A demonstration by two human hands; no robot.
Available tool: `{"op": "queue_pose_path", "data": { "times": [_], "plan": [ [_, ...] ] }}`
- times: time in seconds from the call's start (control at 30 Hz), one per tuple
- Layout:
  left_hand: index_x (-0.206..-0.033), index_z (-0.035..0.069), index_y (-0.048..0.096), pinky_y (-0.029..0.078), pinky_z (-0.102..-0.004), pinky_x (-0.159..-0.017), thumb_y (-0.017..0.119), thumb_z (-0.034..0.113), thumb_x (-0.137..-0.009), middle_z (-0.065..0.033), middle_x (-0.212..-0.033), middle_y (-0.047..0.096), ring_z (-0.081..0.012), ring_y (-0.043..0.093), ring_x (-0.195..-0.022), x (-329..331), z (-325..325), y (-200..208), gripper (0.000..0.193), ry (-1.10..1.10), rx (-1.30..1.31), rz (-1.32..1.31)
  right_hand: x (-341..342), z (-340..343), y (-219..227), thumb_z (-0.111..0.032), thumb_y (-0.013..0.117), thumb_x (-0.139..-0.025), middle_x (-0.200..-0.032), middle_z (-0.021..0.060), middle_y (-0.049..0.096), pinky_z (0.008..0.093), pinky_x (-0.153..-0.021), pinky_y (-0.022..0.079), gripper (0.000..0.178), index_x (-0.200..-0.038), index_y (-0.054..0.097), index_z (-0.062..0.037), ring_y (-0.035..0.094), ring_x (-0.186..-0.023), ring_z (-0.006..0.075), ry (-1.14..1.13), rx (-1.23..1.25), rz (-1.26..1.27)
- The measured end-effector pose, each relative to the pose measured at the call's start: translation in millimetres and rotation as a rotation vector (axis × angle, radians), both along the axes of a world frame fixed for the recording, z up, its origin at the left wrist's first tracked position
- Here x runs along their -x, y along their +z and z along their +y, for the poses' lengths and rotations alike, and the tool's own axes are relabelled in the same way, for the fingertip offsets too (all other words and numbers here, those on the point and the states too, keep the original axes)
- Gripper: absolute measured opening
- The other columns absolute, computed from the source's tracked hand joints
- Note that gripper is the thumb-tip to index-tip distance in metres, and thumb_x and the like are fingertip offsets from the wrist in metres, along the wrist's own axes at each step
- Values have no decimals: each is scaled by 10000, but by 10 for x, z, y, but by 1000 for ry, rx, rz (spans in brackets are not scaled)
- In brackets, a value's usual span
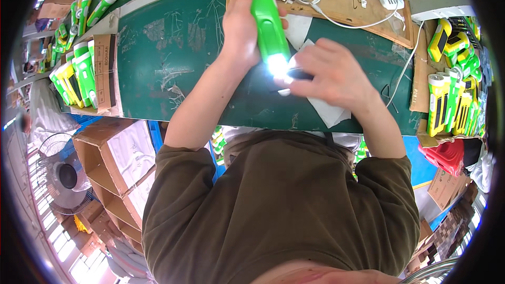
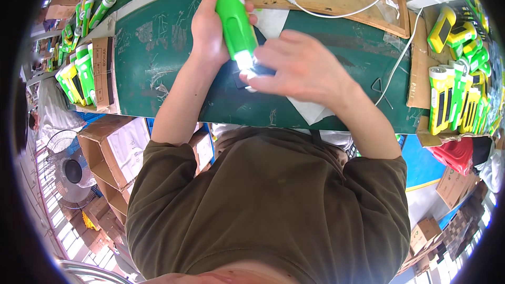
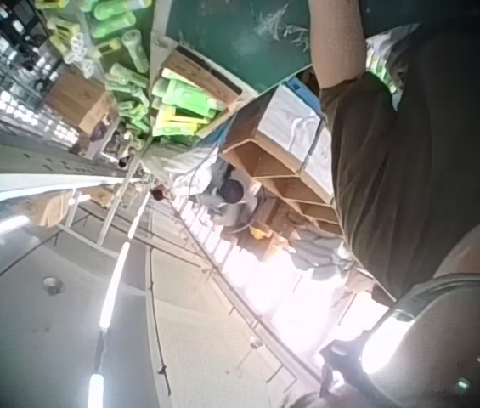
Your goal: The person assembles handheld flashlights on a factory assembly line by joining flashlight casings, lenses, reflectors, and battery compartments, then tests the light function and organizes the completed flashlights into rows. Assembly is done by hand and with a screwdriver.
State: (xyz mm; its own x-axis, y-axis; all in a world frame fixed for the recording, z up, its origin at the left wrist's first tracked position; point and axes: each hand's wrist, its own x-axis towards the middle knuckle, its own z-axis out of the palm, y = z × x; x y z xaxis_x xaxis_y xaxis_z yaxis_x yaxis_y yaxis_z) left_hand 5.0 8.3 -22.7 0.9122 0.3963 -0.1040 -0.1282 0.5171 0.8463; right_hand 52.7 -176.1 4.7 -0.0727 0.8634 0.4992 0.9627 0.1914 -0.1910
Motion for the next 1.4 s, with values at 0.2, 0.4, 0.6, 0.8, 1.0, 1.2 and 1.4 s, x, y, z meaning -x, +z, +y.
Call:
{"op": "queue_pose_path", "data": {
  "times": [0.2, 0.4, 0.6, 0.8, 1.0, 1.2, 1.4],
  "plan": [
    [-1126, 15, 551, 482, -348, -624, 249, 503, -1023, -121, -799, 583, -228, 548, -699, 0, 39, 98, 584, 19, 87, 104, 36, 14, -90, -129, 659, -719, -799, -28, 506, 259, -612, 423, 288, -984, 644, -243, 529, -717, 121, -13, -39, -101],
    [-1284, 76, 378, 520, -325, -566, 394, 396, -1016, -123, -1059, 566, -211, 610, -706, 40, -65, 260, 418, 94, -61, -161, 29, 11, -145, -104, 656, -697, -822, -29, 523, 259, -616, 432, 318, -989, 634, -230, 531, -712, 127, 32, -2, -41],
    [-1248, 79, 385, 519, -315, -563, 404, 378, -1017, -121, -957, 579, -201, 604, -683, 59, -78, 241, 378, 60, -193, -258, 17, 25, -186, -107, 651, -663, -818, -25, 540, 262, -598, 421, 398, -1048, 650, -210, 532, -697, 127, 45, -114, -74],
    [-1338, 66, 342, 532, -300, -692, 425, 259, -1024, -131, -1082, 594, -182, 623, -808, 1, -250, -179, 378, -90, -125, -437, 5, 201, -159, -84, 832, -594, -853, 68, 596, 319, -667, 490, 508, -1056, 624, -119, 588, -744, 274, -292, -344, 454],
    [-1150, 51, 473, 553, -444, -707, 304, 522, -1007, -110, -924, 617, -234, 626, -675, 25, -168, -1, 520, -206, -20, -50, -158, 149, -182, -259, 863, -695, -810, 68, 587, 284, -691, 486, 554, -1092, 538, -52, 582, -711, 153, -392, -249, 845],
    [-1399, 19, 360, 360, -540, -1070, 257, 582, -984, -92, -849, 646, -240, 619, -603, -48, -2, -173, 707, -584, 513, -388, -475, 78, -340, -352, 785, -773, -673, 110, 558, 375, -575, 442, 398, -843, 563, -28, 553, -606, 283, -758, -275, 273],
    [-1386, -4, 362, 356, -547, -1065, 248, 577, -985, -86, -801, 645, -191, 578, -509, -64, 9, -177, 715, -562, 489, -386, -485, 38, -256, -277, 745, -809, -749, 136, 612, 404, -625, 479, 305, -833, 569, -29, 581, -674, 361, -845, -43, 627]
  ]
}}
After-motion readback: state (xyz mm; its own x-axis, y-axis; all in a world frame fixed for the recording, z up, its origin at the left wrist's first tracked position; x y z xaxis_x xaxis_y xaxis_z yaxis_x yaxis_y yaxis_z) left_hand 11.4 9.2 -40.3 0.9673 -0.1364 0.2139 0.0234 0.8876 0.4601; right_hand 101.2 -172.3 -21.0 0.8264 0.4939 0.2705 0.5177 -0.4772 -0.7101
